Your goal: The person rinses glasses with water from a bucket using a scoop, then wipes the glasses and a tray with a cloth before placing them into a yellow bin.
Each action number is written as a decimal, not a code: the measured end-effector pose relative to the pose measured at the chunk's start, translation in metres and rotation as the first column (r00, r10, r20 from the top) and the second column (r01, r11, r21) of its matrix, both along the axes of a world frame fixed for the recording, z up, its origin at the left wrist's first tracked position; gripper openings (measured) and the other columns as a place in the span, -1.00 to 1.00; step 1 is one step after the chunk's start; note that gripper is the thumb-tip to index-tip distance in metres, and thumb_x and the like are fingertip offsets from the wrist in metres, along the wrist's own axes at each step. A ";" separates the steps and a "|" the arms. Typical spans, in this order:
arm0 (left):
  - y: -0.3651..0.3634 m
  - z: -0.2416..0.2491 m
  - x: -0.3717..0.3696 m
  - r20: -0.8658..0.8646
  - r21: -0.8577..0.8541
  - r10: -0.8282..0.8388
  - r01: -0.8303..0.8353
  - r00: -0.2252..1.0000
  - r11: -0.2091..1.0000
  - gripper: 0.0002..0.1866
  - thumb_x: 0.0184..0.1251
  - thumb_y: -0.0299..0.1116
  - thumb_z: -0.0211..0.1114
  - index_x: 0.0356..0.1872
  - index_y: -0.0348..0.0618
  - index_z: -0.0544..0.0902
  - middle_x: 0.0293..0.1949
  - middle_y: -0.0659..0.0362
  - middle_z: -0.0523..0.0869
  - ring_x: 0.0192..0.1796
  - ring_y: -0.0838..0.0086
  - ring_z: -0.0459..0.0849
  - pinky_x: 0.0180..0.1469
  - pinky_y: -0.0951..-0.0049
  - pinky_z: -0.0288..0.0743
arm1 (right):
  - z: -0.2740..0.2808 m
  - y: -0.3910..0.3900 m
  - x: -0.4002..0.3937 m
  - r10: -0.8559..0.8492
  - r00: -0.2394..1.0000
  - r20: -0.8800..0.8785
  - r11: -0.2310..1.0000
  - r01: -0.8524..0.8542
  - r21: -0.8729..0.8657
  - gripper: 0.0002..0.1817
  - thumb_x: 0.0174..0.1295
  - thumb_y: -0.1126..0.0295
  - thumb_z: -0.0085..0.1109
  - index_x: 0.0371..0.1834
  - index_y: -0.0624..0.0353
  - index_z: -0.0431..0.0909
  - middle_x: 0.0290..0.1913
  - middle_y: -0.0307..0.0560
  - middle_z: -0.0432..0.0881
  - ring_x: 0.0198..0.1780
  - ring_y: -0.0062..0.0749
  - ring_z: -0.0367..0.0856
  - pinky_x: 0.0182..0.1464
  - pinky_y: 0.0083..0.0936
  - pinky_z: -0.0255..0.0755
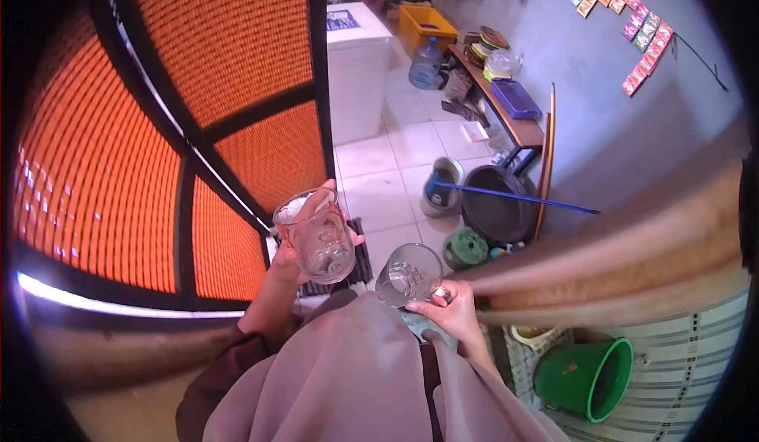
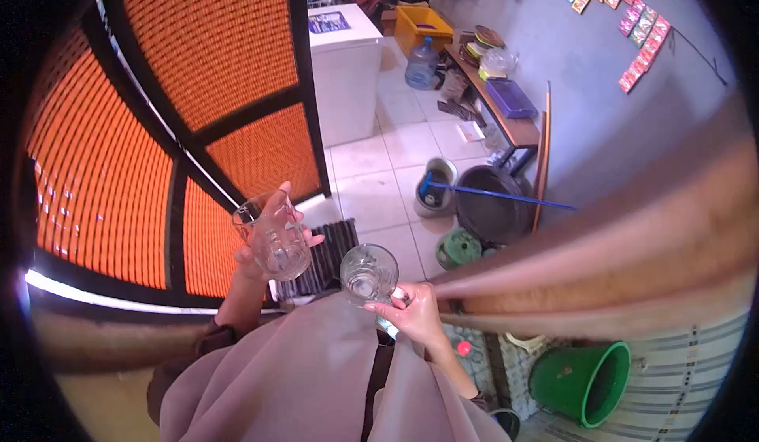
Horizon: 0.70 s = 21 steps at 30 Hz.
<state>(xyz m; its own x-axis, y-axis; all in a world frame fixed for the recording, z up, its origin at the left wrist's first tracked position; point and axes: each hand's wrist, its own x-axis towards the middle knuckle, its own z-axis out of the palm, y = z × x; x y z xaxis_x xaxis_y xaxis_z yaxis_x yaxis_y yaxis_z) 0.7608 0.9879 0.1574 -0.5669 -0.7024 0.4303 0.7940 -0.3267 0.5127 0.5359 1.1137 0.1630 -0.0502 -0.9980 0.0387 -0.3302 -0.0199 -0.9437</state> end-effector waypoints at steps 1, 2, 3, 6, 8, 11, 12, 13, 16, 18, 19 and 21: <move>-0.016 0.005 0.009 0.071 0.046 0.083 -0.087 0.994 0.995 0.10 -0.27 -0.09 0.43 0.30 -0.10 -0.10 0.08 0.12 0.36 0.08 0.30 0.43 0.16 -0.10 0.17 | 0.001 -0.024 0.005 -0.009 1.000 0.017 1.000 0.009 -0.010 -0.43 -0.23 0.41 0.43 -0.84 0.09 0.03 -0.79 -0.39 0.10 -0.64 -0.76 0.02 -0.67 -0.69 -0.04; -0.037 0.002 0.016 0.091 0.036 0.084 -0.087 0.992 0.996 0.13 -0.26 -0.05 0.43 0.31 -0.06 -0.15 0.06 0.11 0.37 0.02 0.25 0.47 0.12 -0.09 0.24 | 0.002 -0.048 0.010 -0.034 0.997 0.065 0.999 0.034 0.012 -0.43 -0.21 0.40 0.42 -0.84 0.09 0.03 -0.78 -0.41 0.11 -0.64 -0.76 0.02 -0.67 -0.69 -0.04; -0.054 0.003 0.021 0.115 0.047 0.059 -0.064 0.992 0.997 0.13 -0.26 -0.05 0.43 0.31 -0.06 -0.15 0.06 0.11 0.37 0.02 0.25 0.47 0.12 -0.09 0.24 | 0.004 -0.068 0.014 -0.069 0.991 0.113 0.997 0.064 0.044 -0.43 -0.19 0.40 0.41 -0.84 0.08 0.02 -0.78 -0.43 0.11 -0.64 -0.77 0.03 -0.67 -0.69 -0.03; -0.108 -0.001 0.022 -0.060 0.103 -0.119 0.125 0.991 0.987 0.09 -0.26 0.00 0.44 0.30 -0.03 -0.06 0.04 0.05 0.39 0.00 0.10 0.46 0.11 -0.11 0.24 | 0.011 -0.121 0.019 -0.173 0.971 0.165 0.983 0.160 0.089 -0.45 -0.15 0.38 0.38 -0.82 0.08 0.03 -0.77 -0.45 0.13 -0.64 -0.77 0.03 -0.66 -0.70 -0.03; -0.139 -0.014 0.017 0.005 0.083 -0.185 0.184 0.983 0.979 0.05 -0.26 -0.01 0.45 0.27 -0.08 0.01 0.04 0.04 0.38 0.00 0.10 0.46 0.11 -0.11 0.23 | -0.001 -0.144 0.008 -0.236 0.966 0.109 0.970 0.226 0.095 -0.50 -0.09 0.34 0.33 -0.81 0.10 0.09 -0.77 -0.42 0.18 -0.65 -0.76 0.06 -0.64 -0.69 -0.01; -0.176 -0.035 -0.004 0.059 0.161 -0.313 0.301 0.948 0.940 -0.06 -0.30 -0.05 0.48 0.15 -0.22 0.19 0.04 0.02 0.38 -0.01 0.13 0.47 0.14 -0.03 0.24 | -0.037 -0.163 -0.009 -0.363 0.912 0.190 0.931 0.364 0.034 -0.56 -0.02 0.31 0.26 -0.82 0.13 0.18 -0.76 -0.40 0.21 -0.64 -0.73 0.06 -0.64 -0.69 0.00; -0.186 -0.040 -0.017 0.118 0.122 -0.326 0.312 0.938 0.942 -0.07 -0.30 -0.05 0.47 0.14 -0.25 0.19 0.04 0.01 0.38 -0.01 0.14 0.48 0.14 0.01 0.25 | -0.040 -0.164 -0.018 -0.400 0.908 0.125 0.916 0.394 0.072 -0.62 0.05 0.30 0.19 -0.78 0.16 0.26 -0.75 -0.38 0.24 -0.65 -0.72 0.12 -0.63 -0.68 0.02; -0.198 -0.046 -0.032 0.174 0.077 -0.334 0.325 0.926 0.943 -0.07 -0.30 -0.06 0.47 0.13 -0.27 0.20 0.04 -0.01 0.38 -0.02 0.14 0.48 0.14 0.06 0.27 | -0.042 -0.166 -0.025 -0.433 0.893 0.122 0.901 0.426 0.083 -0.62 0.05 0.30 0.19 -0.78 0.16 0.26 -0.75 -0.38 0.24 -0.65 -0.72 0.12 -0.63 -0.68 0.02; -0.233 -0.055 -0.083 0.301 0.198 -0.546 0.509 0.782 0.838 -0.12 -0.24 0.03 0.39 0.12 -0.21 0.21 0.04 -0.04 0.37 -0.05 0.17 0.51 0.06 0.16 0.34 | -0.061 -0.165 -0.050 -0.612 0.772 0.172 0.776 0.545 0.317 -0.67 0.12 0.25 0.10 -0.72 0.14 0.32 -0.74 -0.37 0.30 -0.64 -0.74 0.25 -0.61 -0.69 0.07; -0.256 -0.058 -0.126 0.419 0.304 -0.686 0.620 0.595 0.723 -0.19 -0.09 0.11 0.24 0.13 -0.19 0.22 0.06 -0.04 0.39 -0.10 0.20 0.54 0.00 0.23 0.37 | -0.083 -0.166 -0.065 -0.739 0.591 0.323 0.672 0.619 0.406 -0.67 0.14 0.23 0.06 -0.70 0.14 0.34 -0.73 -0.37 0.30 -0.64 -0.73 0.24 -0.62 -0.70 0.06; -0.271 -0.062 -0.150 0.434 0.302 -0.701 0.642 0.566 0.705 -0.19 -0.09 0.11 0.24 0.13 -0.19 0.22 0.06 -0.04 0.39 -0.10 0.20 0.54 0.00 0.23 0.37 | -0.095 -0.169 -0.074 -0.806 0.392 0.443 0.584 0.646 0.491 -0.67 0.16 0.22 0.03 -0.68 0.14 0.36 -0.72 -0.37 0.30 -0.65 -0.73 0.23 -0.62 -0.71 0.05; -0.302 -0.072 -0.208 0.510 0.565 -0.839 0.661 0.190 0.493 -0.26 0.02 0.13 0.13 0.12 -0.20 0.25 0.07 0.00 0.42 -0.12 0.16 0.55 -0.03 0.23 0.40 | -0.124 -0.174 -0.099 -0.850 0.271 0.452 0.504 0.669 0.546 -0.67 0.20 0.21 -0.04 -0.65 0.15 0.36 -0.71 -0.37 0.28 -0.67 -0.71 0.20 -0.64 -0.70 0.03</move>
<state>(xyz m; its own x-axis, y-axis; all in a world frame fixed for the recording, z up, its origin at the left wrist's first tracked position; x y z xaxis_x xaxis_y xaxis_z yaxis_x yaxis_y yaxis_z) 0.5533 0.6860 0.0856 -0.8846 0.2278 -0.4069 -0.4369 -0.7099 0.5524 0.4370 0.9394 0.0390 -0.7083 -0.4547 -0.5399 0.5498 0.1243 -0.8260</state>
